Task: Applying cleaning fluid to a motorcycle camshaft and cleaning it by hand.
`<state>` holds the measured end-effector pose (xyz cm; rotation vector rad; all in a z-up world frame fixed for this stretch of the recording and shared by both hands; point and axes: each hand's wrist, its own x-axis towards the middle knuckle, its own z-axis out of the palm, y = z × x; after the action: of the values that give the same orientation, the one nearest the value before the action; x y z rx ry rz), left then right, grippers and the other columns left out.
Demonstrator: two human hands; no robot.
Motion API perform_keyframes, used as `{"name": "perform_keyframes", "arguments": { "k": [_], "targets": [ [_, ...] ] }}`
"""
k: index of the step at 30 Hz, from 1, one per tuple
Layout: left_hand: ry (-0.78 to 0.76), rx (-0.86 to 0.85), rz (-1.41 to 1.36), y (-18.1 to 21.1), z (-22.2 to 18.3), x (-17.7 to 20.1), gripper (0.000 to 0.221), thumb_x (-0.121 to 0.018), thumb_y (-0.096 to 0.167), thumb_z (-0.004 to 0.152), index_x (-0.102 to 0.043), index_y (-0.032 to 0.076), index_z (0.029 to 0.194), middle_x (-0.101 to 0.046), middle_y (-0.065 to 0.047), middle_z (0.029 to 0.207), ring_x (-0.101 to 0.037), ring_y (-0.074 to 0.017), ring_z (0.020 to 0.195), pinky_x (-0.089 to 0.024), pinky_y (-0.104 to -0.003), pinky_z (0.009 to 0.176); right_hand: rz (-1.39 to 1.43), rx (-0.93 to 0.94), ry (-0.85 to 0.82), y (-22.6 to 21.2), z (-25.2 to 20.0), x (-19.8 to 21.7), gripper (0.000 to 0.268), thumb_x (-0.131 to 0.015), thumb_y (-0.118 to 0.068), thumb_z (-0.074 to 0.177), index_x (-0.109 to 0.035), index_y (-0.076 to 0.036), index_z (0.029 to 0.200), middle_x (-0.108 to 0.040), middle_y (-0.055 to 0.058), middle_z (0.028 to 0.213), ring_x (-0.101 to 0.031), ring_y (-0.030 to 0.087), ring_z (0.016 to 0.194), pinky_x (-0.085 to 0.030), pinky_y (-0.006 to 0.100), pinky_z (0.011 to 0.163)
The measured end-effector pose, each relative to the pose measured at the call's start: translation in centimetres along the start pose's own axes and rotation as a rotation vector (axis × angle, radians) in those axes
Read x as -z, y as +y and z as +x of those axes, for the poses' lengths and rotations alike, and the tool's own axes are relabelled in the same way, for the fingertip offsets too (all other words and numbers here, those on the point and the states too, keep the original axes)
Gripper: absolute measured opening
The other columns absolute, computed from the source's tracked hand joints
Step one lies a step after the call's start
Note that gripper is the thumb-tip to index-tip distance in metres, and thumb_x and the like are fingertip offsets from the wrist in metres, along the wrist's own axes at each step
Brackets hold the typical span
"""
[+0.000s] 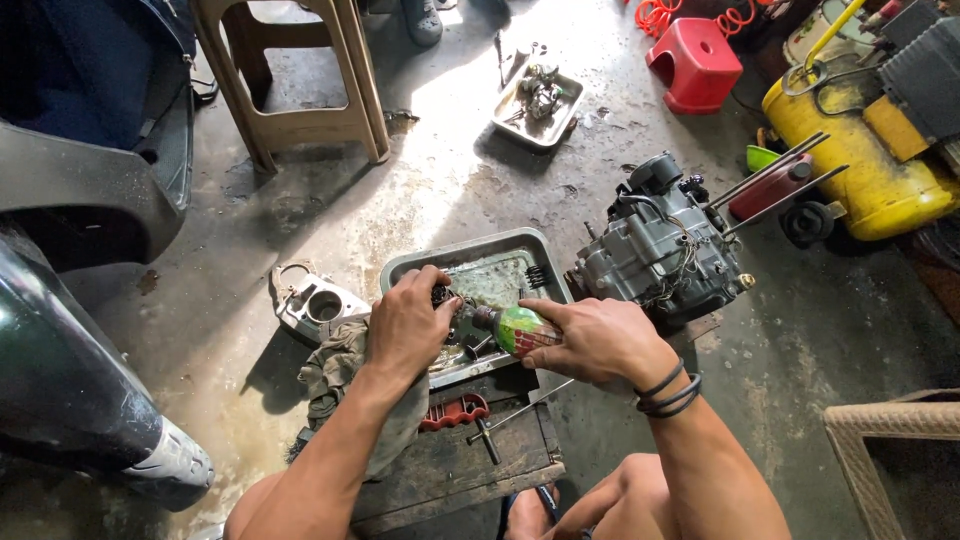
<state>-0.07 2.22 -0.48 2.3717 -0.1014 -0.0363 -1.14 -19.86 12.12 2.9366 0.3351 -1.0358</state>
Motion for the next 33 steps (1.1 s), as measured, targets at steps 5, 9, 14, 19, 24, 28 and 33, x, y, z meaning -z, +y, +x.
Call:
{"name": "perform_keyframes", "arguments": {
  "k": [5,9,14,19,24,28,33],
  "targets": [
    [0.007,-0.001,-0.005,-0.6,0.1,-0.2,0.026,-0.074,0.029,0.091,-0.067,0.016,0.113,-0.070,-0.012,0.101,-0.073,-0.0347,0.098,-0.058,-0.053,0.085,0.049,-0.027,0.006,-0.7,-1.1,0.8,0.083,-0.062,-0.075,0.081,-0.041,-0.042,0.155,-0.073,0.008,0.123,-0.073,0.040,0.106,-0.057,0.050,0.089],
    [0.004,0.028,-0.082,-1.0,0.3,0.2,0.028,-0.075,0.031,0.090,-0.068,0.015,0.111,-0.071,-0.013,0.102,-0.073,-0.0370,0.101,-0.057,-0.055,0.086,0.198,-0.050,0.014,-0.3,-2.2,1.4,0.084,-0.068,-0.068,0.081,-0.043,-0.036,0.155,-0.074,0.013,0.121,-0.073,0.041,0.110,-0.056,0.049,0.090],
    [-0.016,0.087,-0.214,0.7,-0.7,2.0,0.027,-0.077,0.029,0.087,-0.071,0.015,0.110,-0.074,-0.014,0.106,-0.072,-0.0391,0.105,-0.055,-0.054,0.089,0.666,0.207,0.153,4.4,0.3,-2.4,0.077,-0.084,-0.042,0.070,-0.058,-0.027,0.141,-0.076,0.016,0.102,-0.072,0.035,0.099,-0.054,0.048,0.092],
    [-0.002,0.028,-0.105,0.6,0.1,0.2,0.022,-0.075,0.021,0.090,-0.071,0.013,0.110,-0.074,-0.015,0.104,-0.073,-0.0368,0.103,-0.055,-0.053,0.091,0.831,0.410,0.192,4.5,0.7,-3.6,0.071,-0.092,-0.035,0.064,-0.064,-0.019,0.127,-0.079,0.011,0.109,-0.071,0.028,0.105,-0.051,0.048,0.100],
    [0.026,0.070,-0.228,1.8,-0.3,1.8,0.023,-0.079,0.025,0.085,-0.072,0.015,0.105,-0.075,-0.015,0.106,-0.071,-0.0411,0.105,-0.053,-0.052,0.090,0.714,0.439,-0.033,2.6,0.4,-2.9,0.069,-0.091,-0.027,0.068,-0.064,-0.012,0.130,-0.078,0.017,0.111,-0.071,0.038,0.114,-0.046,0.057,0.107],
    [0.022,0.104,-0.256,1.8,-0.7,2.1,0.025,-0.080,0.028,0.083,-0.072,0.017,0.104,-0.076,-0.013,0.107,-0.070,-0.0404,0.107,-0.053,-0.051,0.091,0.688,0.538,-0.055,0.6,-0.9,-1.0,0.072,-0.089,-0.018,0.069,-0.058,-0.011,0.134,-0.078,0.019,0.118,-0.068,0.041,0.121,-0.045,0.059,0.108],
    [-0.015,0.173,-0.322,1.4,-1.0,2.1,0.030,-0.082,0.035,0.079,-0.074,0.022,0.104,-0.078,-0.007,0.108,-0.073,-0.0341,0.101,-0.054,-0.046,0.088,0.684,0.587,-0.265,-0.1,-2.0,0.8,0.117,-0.087,-0.059,0.056,-0.041,-0.008,0.152,-0.061,0.030,0.142,-0.053,0.047,0.137,-0.031,0.063,0.118]
  ]
}}
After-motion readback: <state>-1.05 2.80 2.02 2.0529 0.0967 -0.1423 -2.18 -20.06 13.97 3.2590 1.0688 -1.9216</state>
